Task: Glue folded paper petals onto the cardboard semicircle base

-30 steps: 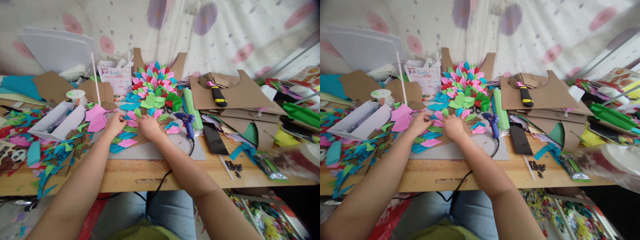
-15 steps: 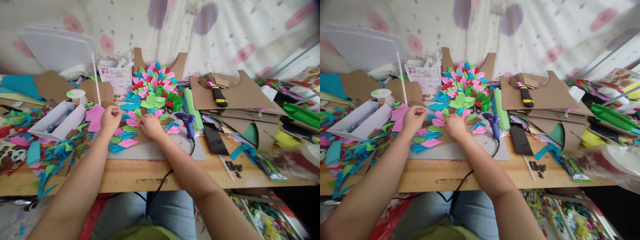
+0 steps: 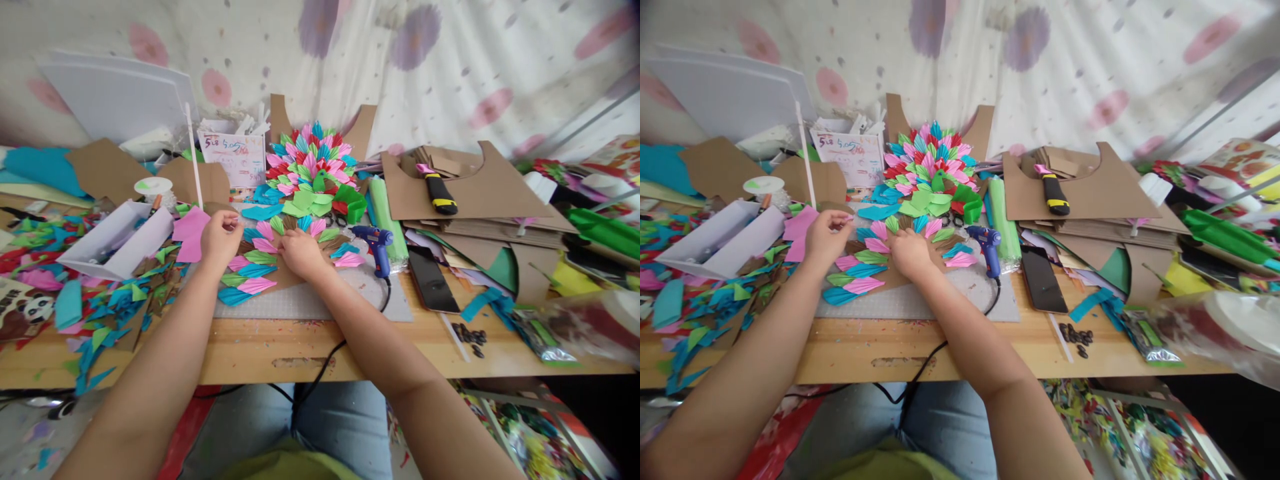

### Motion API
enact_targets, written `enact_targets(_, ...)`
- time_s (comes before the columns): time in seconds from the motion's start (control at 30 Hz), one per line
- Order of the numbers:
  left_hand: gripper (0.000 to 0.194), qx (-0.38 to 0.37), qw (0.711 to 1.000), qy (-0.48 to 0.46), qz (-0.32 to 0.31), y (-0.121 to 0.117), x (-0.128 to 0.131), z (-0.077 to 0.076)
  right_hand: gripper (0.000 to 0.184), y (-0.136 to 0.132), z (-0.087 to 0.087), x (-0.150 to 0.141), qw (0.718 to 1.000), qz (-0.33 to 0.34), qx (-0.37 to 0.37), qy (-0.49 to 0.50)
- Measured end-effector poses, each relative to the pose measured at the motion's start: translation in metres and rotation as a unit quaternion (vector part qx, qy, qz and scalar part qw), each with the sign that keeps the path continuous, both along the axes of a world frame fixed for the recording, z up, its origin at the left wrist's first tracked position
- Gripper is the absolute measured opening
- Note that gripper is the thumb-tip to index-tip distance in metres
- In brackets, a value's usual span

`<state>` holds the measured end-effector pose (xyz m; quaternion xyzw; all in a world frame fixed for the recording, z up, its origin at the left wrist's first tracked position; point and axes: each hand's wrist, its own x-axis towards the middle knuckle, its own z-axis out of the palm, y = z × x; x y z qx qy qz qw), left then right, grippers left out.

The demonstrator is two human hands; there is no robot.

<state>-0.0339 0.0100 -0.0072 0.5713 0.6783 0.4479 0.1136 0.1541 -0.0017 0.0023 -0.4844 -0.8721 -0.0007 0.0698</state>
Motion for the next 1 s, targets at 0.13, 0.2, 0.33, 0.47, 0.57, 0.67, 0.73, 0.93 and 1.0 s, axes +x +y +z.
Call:
enact_targets(0.13, 0.02, 0.01, 1.0, -0.001, -0.004, 0.001, -0.001, -0.002, 0.027, -0.003, 0.004, -0.002, 1.0, -0.004, -0.007, 0.0)
enact_targets(0.2, 0.02, 0.01, 1.0, -0.002, -0.004, 0.001, -0.001, -0.003, 0.028, -0.005, 0.006, -0.003, 1.0, -0.011, -0.01, 0.001)
enact_targets(0.33, 0.02, 0.006, 1.0, 0.001, 0.0, 0.002, -0.001, -0.004, 0.029, -0.007, 0.007, -0.005, 1.0, -0.024, -0.01, -0.003)
enact_targets(0.47, 0.021, 0.012, 1.0, 0.003, -0.002, 0.002, -0.001, -0.004, 0.03, -0.007, 0.005, -0.005, 1.0, -0.025, -0.001, 0.007)
enact_targets(0.57, 0.02, 0.023, 1.0, 0.001, -0.003, 0.001, -0.002, -0.003, 0.029, -0.006, 0.001, -0.005, 0.999, -0.031, 0.001, 0.014)
enact_targets(0.67, 0.017, 0.025, 1.0, 0.002, 0.003, 0.0, -0.002, -0.001, 0.027, -0.005, -0.002, -0.003, 0.999, -0.044, -0.001, 0.028)
enact_targets(0.73, 0.017, 0.022, 1.0, 0.006, 0.005, 0.0, -0.002, -0.001, 0.023, -0.005, -0.004, -0.001, 0.997, -0.052, -0.004, 0.052)
enact_targets(0.93, 0.03, -0.073, 0.992, 0.051, -0.084, 0.0, -0.003, -0.003, 0.018, -0.007, -0.002, 0.003, 0.993, -0.064, -0.038, 0.095)
enact_targets(1.0, 0.04, -0.106, 0.981, 0.074, -0.143, -0.001, -0.002, -0.004, 0.017, -0.008, -0.001, 0.003, 0.992, -0.066, -0.044, 0.097)
